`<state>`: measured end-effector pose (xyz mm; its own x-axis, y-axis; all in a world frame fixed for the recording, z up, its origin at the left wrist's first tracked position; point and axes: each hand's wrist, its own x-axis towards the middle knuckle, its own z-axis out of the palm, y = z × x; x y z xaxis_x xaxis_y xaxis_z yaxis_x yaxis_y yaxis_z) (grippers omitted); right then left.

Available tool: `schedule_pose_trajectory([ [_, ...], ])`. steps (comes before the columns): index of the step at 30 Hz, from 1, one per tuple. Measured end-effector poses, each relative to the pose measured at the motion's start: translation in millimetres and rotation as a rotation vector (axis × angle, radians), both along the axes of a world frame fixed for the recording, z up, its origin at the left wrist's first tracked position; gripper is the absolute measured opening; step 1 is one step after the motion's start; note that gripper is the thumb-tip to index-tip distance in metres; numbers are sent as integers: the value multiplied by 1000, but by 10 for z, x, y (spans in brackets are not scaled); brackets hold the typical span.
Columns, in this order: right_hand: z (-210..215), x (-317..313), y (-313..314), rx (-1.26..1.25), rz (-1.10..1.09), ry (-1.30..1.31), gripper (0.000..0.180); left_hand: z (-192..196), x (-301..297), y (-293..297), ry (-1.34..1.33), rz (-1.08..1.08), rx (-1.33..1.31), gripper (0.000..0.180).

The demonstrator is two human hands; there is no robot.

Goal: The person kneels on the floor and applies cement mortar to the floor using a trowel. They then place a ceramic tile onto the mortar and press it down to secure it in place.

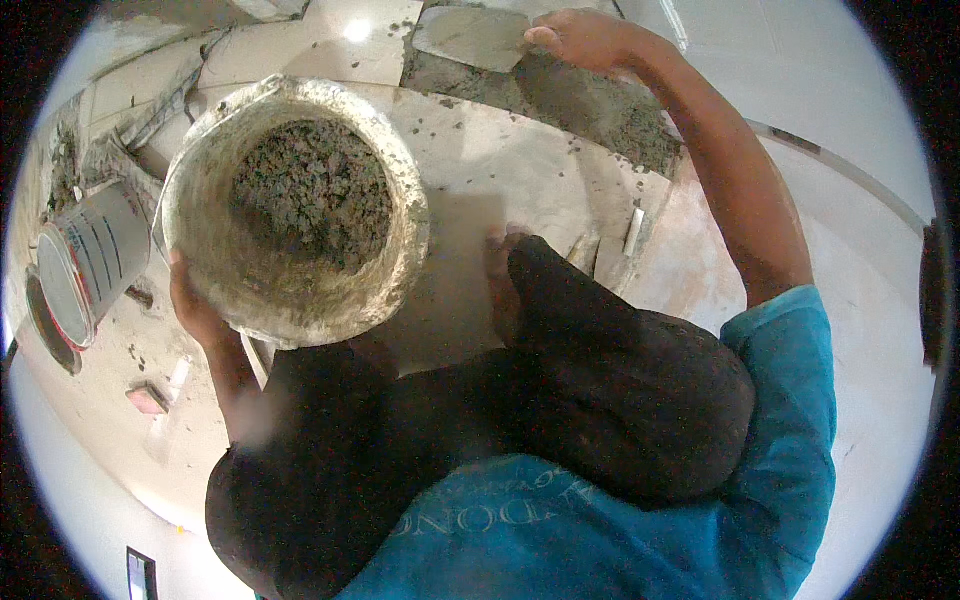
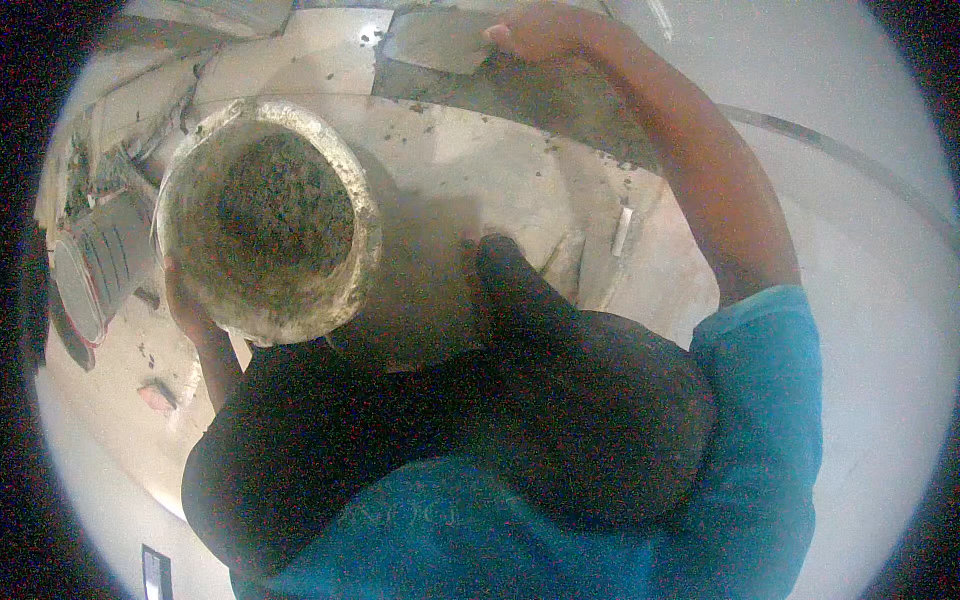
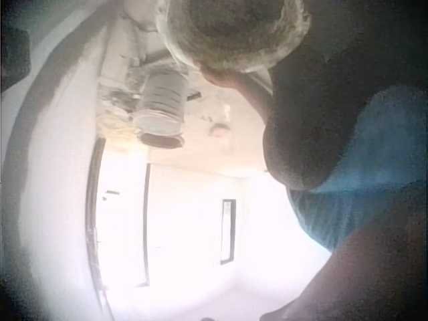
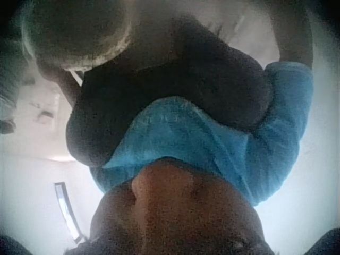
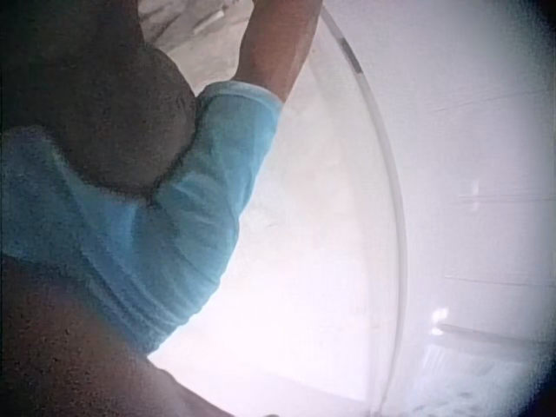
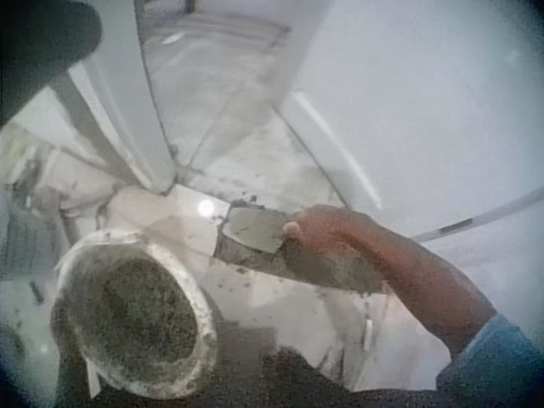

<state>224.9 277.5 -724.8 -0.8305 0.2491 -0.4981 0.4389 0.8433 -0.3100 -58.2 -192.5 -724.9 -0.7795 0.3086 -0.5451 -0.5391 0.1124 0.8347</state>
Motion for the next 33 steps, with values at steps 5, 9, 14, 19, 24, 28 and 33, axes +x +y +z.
schedule_pose_trajectory([
  [5,255,-83,-56,-136,-177,-268,52,-4,13,-4,44,6,20,56],
  [9,429,-72,-337,-269,-303,-311,50,-24,17,-5,39,-21,1,56],
  [14,246,59,-785,81,-51,-134,46,27,32,45,19,36,13,55],
  [19,327,181,-892,148,-97,-253,43,71,42,92,41,3,-49,56],
  [24,537,139,-669,195,-98,-176,42,29,15,81,34,7,19,57],
  [28,462,95,-553,180,-79,-29,45,27,30,57,50,-15,0,57],
  [33,340,153,-577,165,-66,-27,47,67,45,71,155,-58,-79,58],
])
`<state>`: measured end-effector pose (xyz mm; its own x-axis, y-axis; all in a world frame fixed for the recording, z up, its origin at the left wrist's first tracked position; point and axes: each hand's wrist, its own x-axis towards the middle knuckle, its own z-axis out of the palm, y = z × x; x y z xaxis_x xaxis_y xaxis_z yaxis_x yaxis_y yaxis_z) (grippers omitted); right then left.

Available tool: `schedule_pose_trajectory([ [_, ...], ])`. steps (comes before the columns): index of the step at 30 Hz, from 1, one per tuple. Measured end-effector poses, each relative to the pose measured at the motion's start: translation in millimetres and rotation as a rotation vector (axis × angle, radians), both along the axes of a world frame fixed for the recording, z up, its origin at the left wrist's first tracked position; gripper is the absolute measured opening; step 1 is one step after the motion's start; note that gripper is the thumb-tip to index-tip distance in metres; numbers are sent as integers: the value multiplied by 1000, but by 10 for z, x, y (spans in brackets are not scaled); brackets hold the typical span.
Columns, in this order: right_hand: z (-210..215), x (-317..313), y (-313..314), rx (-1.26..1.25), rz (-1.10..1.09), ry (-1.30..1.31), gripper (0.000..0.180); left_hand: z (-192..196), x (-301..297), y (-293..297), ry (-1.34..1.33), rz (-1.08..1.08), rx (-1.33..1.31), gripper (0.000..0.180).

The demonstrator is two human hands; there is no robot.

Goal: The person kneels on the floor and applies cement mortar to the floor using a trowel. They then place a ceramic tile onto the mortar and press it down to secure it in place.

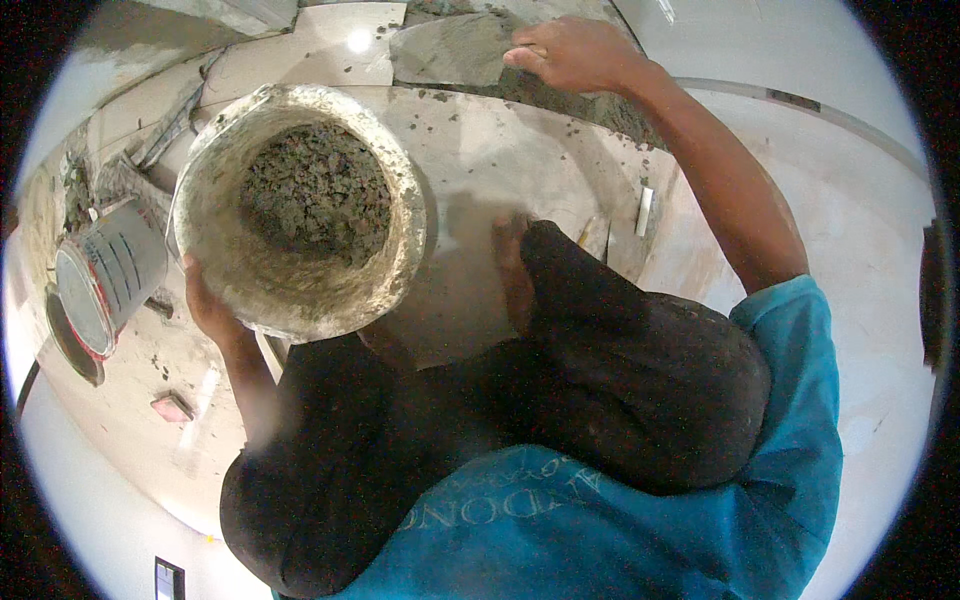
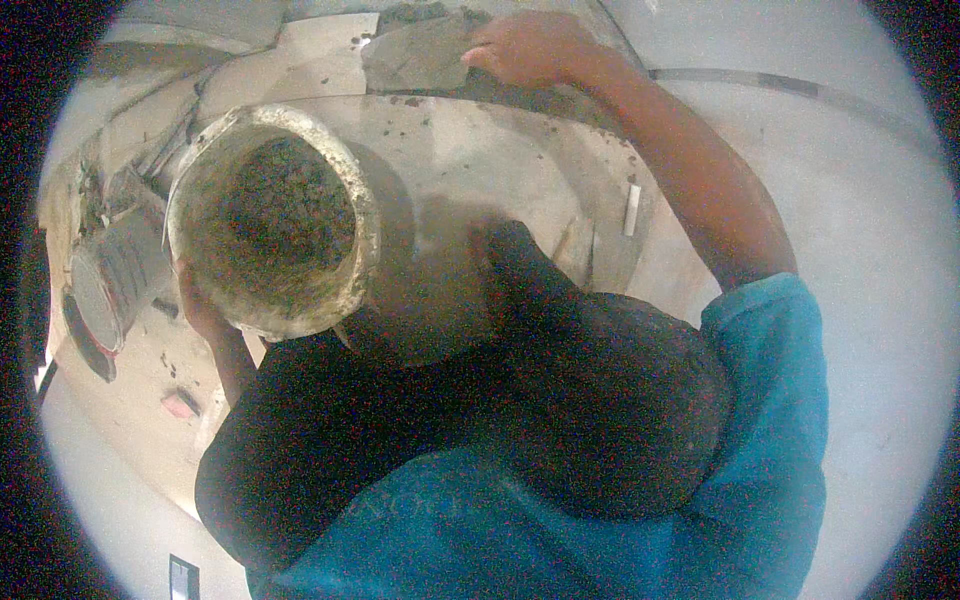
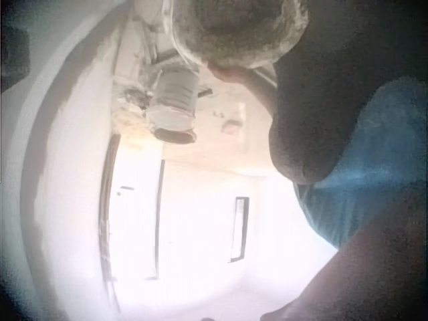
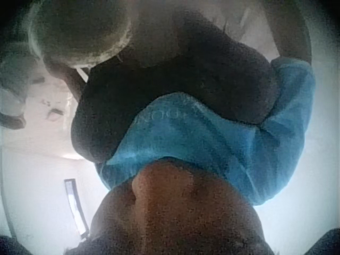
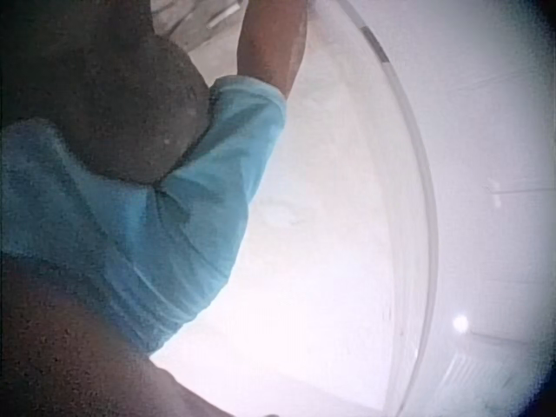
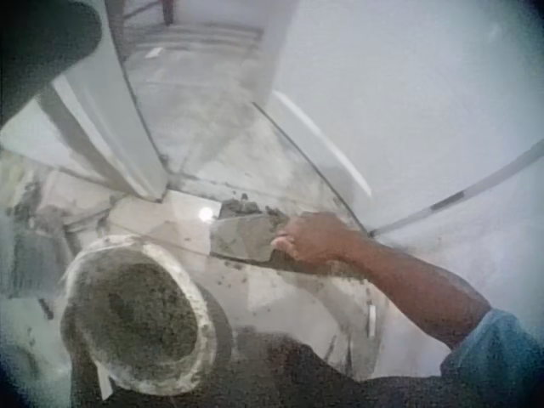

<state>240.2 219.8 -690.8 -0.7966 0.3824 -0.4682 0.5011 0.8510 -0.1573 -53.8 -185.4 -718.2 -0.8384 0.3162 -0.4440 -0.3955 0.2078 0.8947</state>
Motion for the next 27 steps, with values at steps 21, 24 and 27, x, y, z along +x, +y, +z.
schedule_pose_trajectory([
  [21,88,675,-501,-133,-453,115,52,-8,-23,-37,-34,-39,33,60],
  [24,-169,344,-986,23,-439,391,24,23,-23,-28,-139,-34,75,59],
  [27,-469,-34,-1309,-36,-589,437,22,48,-53,-33,-157,-86,80,60],
])
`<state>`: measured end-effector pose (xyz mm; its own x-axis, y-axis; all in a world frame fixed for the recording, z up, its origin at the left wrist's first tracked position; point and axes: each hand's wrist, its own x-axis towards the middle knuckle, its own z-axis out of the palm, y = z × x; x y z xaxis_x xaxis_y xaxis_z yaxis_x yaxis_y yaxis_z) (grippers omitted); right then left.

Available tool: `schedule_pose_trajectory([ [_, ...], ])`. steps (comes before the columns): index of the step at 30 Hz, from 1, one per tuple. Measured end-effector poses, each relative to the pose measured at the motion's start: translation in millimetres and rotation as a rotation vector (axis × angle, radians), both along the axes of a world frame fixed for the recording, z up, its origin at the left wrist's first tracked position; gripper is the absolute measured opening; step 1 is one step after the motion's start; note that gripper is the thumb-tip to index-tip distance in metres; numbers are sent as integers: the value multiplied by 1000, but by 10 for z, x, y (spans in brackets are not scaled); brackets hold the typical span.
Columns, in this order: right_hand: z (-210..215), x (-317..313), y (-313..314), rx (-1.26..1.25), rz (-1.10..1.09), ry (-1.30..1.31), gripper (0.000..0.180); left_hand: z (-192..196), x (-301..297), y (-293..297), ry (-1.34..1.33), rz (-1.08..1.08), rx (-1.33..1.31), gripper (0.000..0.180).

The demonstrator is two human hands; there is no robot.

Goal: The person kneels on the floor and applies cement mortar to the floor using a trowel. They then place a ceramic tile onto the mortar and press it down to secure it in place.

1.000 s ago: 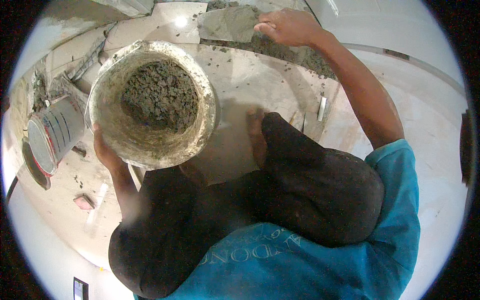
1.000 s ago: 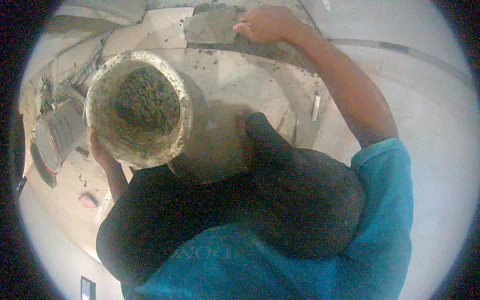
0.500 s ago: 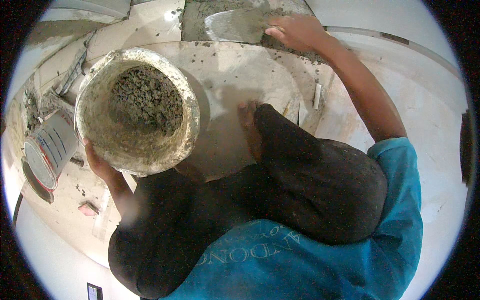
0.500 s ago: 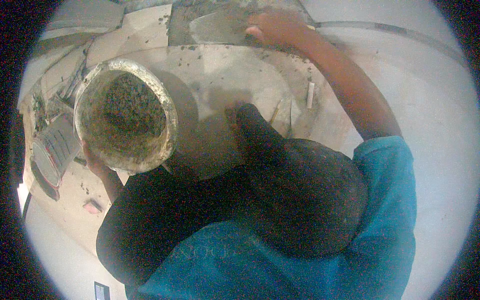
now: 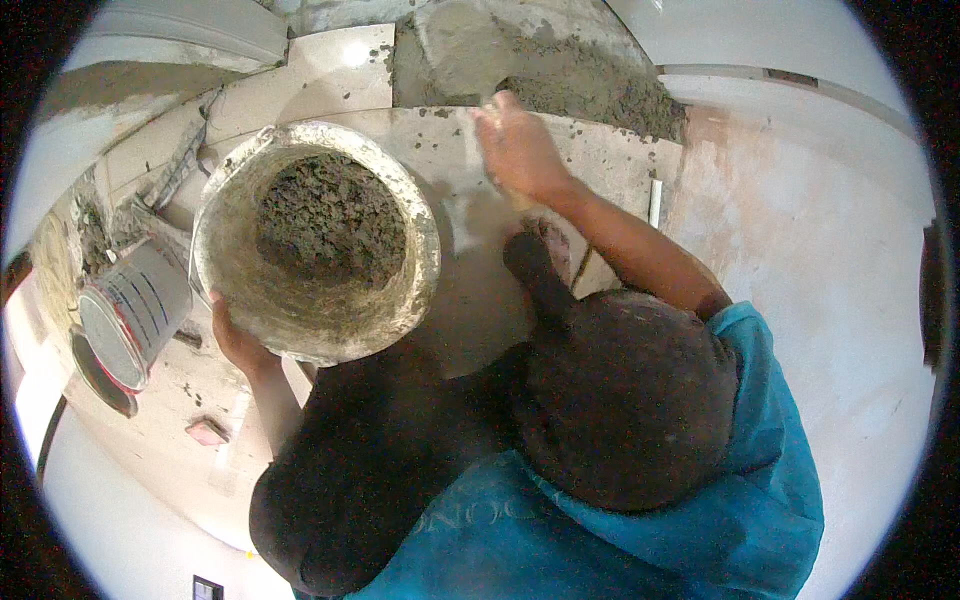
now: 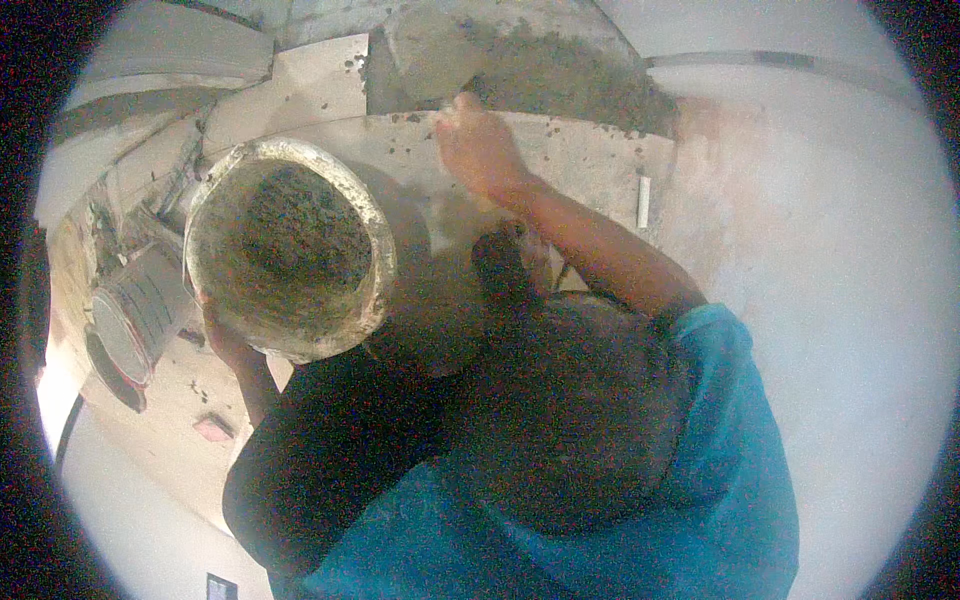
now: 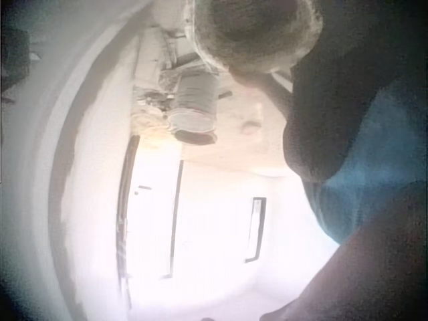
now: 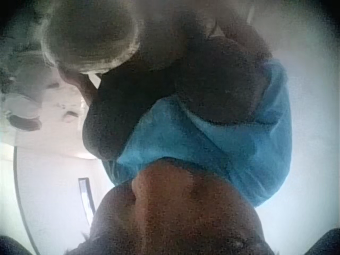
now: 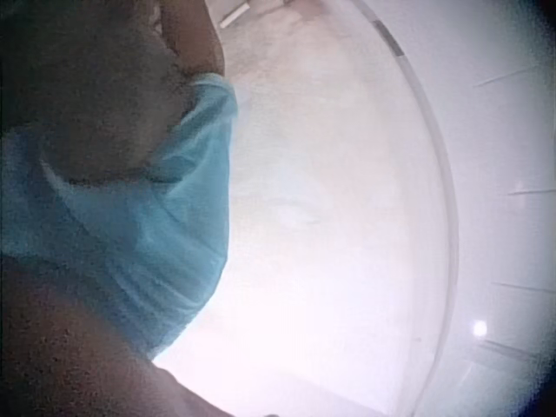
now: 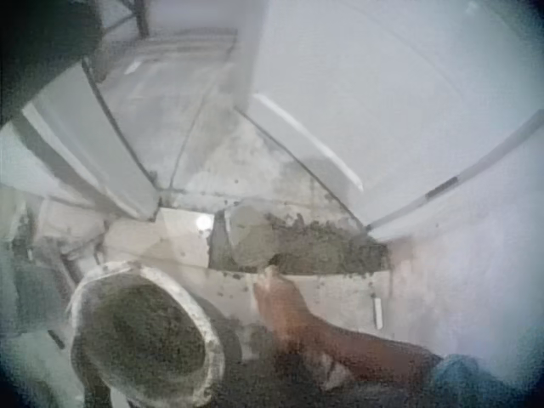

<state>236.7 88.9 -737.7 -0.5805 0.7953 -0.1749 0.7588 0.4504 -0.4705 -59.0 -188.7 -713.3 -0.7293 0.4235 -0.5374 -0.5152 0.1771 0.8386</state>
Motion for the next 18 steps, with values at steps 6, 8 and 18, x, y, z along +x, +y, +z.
schedule_pose_trajectory([
  [6,-151,-449,-290,-167,-215,-43,26,-55,-137,-140,90,-172,-23,57],
  [8,-106,-472,-312,-178,-261,-55,24,-72,-180,-180,102,-194,-43,57],
  [18,-103,-602,-335,-167,-301,-136,25,-26,-188,-148,173,-247,-212,60],
])
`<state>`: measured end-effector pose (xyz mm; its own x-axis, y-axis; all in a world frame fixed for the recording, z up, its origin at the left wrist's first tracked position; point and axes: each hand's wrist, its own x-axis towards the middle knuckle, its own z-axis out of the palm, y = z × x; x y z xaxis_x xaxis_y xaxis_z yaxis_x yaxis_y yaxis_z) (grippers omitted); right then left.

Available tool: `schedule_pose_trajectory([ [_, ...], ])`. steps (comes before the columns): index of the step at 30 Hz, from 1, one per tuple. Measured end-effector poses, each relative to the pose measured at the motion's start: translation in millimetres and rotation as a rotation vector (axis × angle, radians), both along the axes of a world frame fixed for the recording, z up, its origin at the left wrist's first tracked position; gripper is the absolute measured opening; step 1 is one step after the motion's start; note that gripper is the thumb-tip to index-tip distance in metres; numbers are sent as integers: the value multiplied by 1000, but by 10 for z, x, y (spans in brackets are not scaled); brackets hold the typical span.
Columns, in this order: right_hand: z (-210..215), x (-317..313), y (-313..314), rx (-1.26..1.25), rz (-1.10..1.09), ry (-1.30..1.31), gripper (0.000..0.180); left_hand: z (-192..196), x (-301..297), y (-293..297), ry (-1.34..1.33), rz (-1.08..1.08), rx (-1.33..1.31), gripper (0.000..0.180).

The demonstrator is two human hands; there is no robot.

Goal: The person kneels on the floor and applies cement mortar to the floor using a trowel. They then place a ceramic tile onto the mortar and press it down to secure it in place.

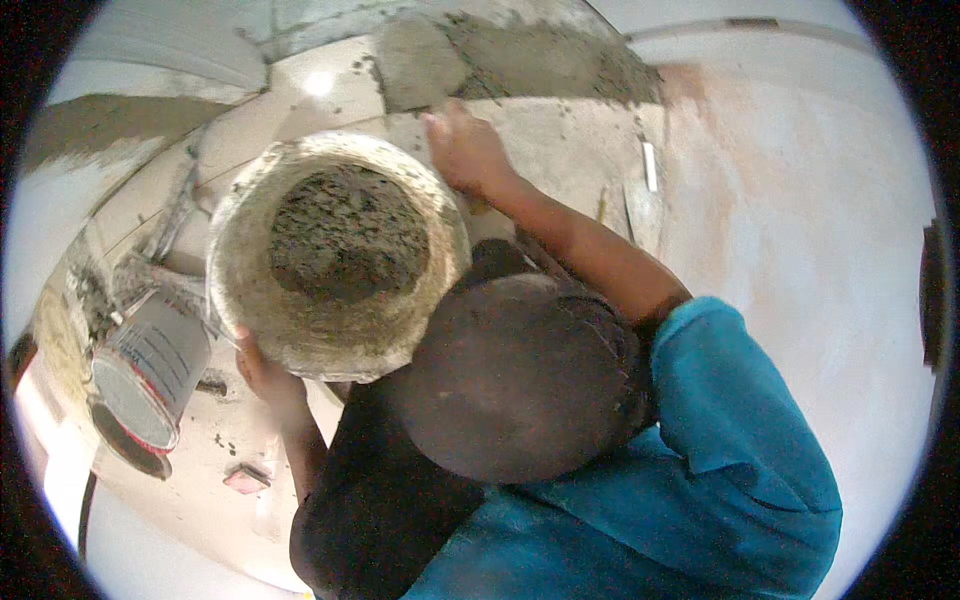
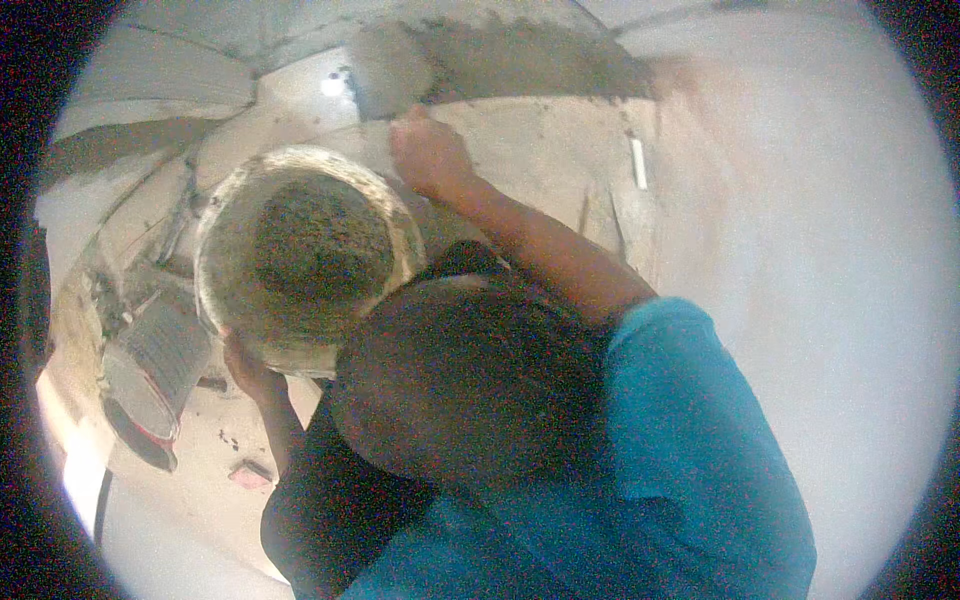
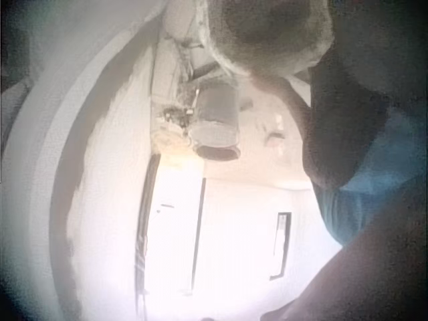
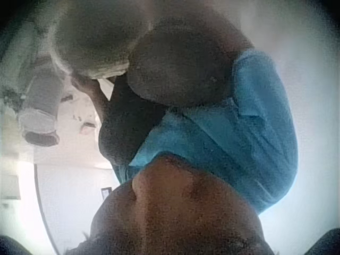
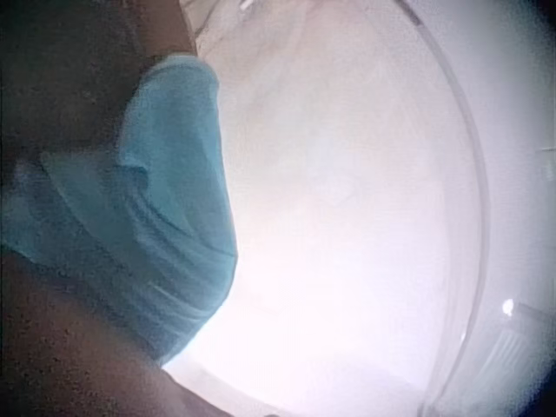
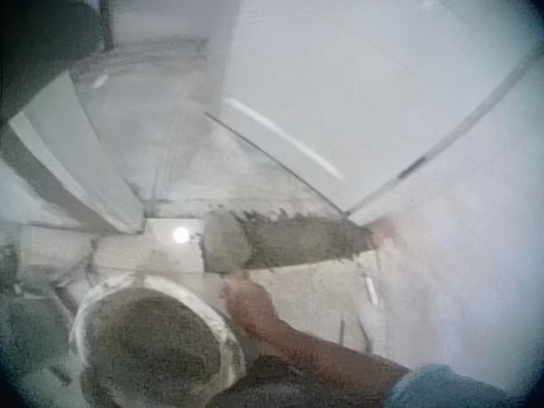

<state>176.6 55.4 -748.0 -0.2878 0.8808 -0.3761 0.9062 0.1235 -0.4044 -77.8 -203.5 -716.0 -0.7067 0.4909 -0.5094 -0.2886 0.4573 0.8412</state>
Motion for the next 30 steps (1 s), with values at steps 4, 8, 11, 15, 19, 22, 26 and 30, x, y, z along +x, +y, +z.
schedule_pose_trajectory([
  [4,-74,63,-35,93,2,-44,26,-16,-7,-17,64,-30,-42,63],
  [8,-118,341,19,170,120,-145,28,-43,-34,-58,-58,13,73,64],
  [11,-147,572,73,172,-28,-138,27,-73,-43,-92,-36,111,-53,66],
  [15,-181,862,130,95,-100,-81,37,-74,-36,-77,57,-46,-25,68],
  [19,-176,1001,174,104,-140,6,39,-4,-8,6,-87,-12,63,71],
  [22,-145,795,155,216,-151,-142,30,20,34,57,-93,50,54,70],
  [26,-117,198,58,274,204,-76,21,0,48,59,-44,110,-13,65],
  [30,-168,80,38,125,-36,46,21,-23,-27,31,58,-13,-37,57],
])
